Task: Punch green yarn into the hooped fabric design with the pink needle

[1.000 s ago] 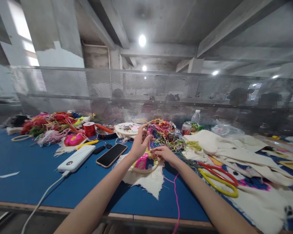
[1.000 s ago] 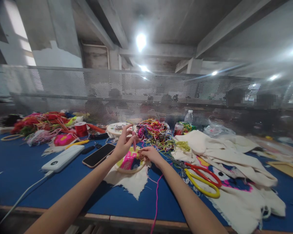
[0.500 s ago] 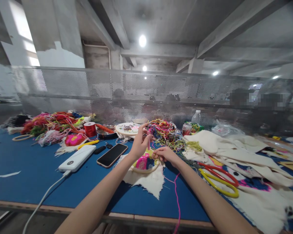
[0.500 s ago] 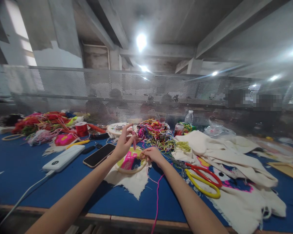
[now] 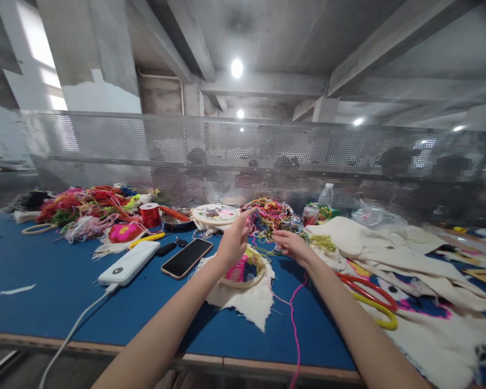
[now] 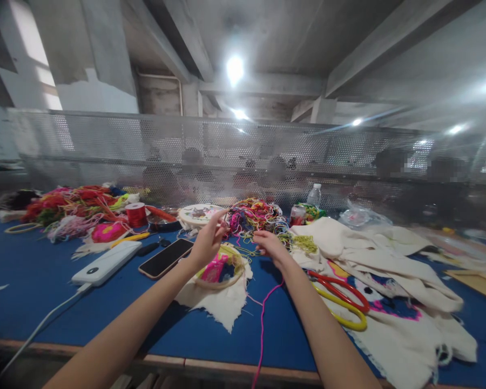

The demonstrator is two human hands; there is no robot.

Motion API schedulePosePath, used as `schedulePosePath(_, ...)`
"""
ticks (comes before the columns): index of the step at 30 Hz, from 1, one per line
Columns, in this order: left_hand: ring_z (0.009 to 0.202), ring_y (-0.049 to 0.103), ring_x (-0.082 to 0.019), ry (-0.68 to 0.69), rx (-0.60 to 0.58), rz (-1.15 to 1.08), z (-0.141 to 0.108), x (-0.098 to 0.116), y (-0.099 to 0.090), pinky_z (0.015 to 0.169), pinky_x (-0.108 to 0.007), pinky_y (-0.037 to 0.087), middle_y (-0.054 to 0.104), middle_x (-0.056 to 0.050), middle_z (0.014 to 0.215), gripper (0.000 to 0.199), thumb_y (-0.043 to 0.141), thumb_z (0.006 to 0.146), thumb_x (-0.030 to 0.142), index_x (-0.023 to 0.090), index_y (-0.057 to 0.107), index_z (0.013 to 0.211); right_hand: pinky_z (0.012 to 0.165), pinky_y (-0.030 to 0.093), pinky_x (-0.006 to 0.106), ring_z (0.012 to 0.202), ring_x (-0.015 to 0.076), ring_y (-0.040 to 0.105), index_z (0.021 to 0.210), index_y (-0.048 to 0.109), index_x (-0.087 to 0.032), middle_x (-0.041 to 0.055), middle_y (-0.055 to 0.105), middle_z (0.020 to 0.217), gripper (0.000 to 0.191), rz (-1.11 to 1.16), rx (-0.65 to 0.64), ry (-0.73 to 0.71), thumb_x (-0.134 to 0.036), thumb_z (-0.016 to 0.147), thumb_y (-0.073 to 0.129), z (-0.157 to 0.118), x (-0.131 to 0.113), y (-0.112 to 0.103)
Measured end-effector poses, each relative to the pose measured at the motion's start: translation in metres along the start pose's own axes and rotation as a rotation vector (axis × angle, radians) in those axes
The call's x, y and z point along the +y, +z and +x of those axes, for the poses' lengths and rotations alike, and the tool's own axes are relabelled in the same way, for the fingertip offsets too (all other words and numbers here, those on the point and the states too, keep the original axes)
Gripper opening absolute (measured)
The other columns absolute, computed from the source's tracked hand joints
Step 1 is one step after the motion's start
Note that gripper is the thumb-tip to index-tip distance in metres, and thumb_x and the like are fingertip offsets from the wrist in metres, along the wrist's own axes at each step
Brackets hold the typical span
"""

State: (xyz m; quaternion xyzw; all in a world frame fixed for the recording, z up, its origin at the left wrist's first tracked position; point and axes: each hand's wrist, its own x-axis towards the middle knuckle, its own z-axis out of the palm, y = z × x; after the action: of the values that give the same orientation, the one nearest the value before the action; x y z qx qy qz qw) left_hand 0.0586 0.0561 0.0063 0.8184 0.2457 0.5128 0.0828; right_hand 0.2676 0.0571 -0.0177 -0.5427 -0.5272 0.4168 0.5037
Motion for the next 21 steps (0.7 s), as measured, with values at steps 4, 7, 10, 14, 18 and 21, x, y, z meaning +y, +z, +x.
schedulePosePath(4,0.078,0.059,-0.016,0.081,-0.231,0.501,-0.006,0.008,0.003,0.069,-0.028,0.049,0.056,-0.006,0.104,0.063,0.036,0.082,-0.002,0.028,0.033,0.137,0.040,0.036,0.016,0.052,0.0085,0.054,0.102,0.059,-0.023,0.0026,0.067,0.084,0.027,-0.083,0.151,-0.124,-0.033,0.078,0.058,0.009,-0.014,-0.041)
schedulePosePath(7,0.072,0.058,-0.017,0.223,-0.402,0.726,-0.010,0.020,0.004,0.063,-0.028,0.047,0.056,-0.006,0.101,0.068,0.040,0.078,-0.002,0.028,0.032,0.139,0.042,0.037,0.018,0.053,0.0098,0.055,0.096,0.062,-0.021,0.0029,0.067,0.081,0.024,-0.275,0.121,-0.162,-0.035,0.077,0.057,0.011,-0.013,-0.065)
schedulePosePath(10,0.076,0.058,-0.020,0.388,-0.566,0.876,-0.017,0.030,0.000,0.066,-0.031,0.047,0.057,-0.007,0.101,0.065,0.046,0.080,0.005,0.026,0.031,0.139,0.046,0.037,0.020,0.053,0.0119,0.055,0.077,0.066,-0.018,0.0015,0.065,0.067,0.013,-0.562,0.025,-0.155,-0.027,0.069,0.063,0.008,-0.003,-0.090)
schedulePosePath(14,0.083,0.057,-0.020,0.418,-0.592,0.825,-0.032,0.025,-0.008,0.072,-0.031,0.045,0.057,-0.008,0.100,0.050,0.047,0.088,0.028,0.027,0.036,0.137,0.053,0.034,0.022,0.060,0.0136,0.054,0.064,0.067,-0.018,0.0002,0.063,0.064,0.014,-0.961,0.012,-0.157,-0.007,0.056,0.063,-0.005,0.013,-0.123)
schedulePosePath(18,0.078,0.057,-0.021,0.461,-0.561,0.830,-0.049,0.008,-0.012,0.071,-0.033,0.044,0.061,-0.007,0.094,0.044,0.044,0.091,0.035,0.025,0.042,0.134,0.054,0.030,0.024,0.064,0.0162,0.056,0.057,0.066,-0.018,0.0039,0.064,0.066,0.018,-1.257,-0.003,-0.216,-0.001,0.056,0.059,-0.021,0.022,-0.137)
schedulePosePath(21,0.077,0.058,-0.020,0.443,-0.540,0.769,-0.059,0.000,-0.015,0.073,-0.033,0.044,0.063,-0.008,0.094,0.039,0.049,0.089,0.031,0.020,0.049,0.127,0.059,0.033,0.026,0.070,0.0183,0.059,0.051,0.064,-0.019,0.0053,0.065,0.065,0.019,-1.420,0.018,-0.294,-0.006,0.064,0.060,-0.032,0.020,-0.141)
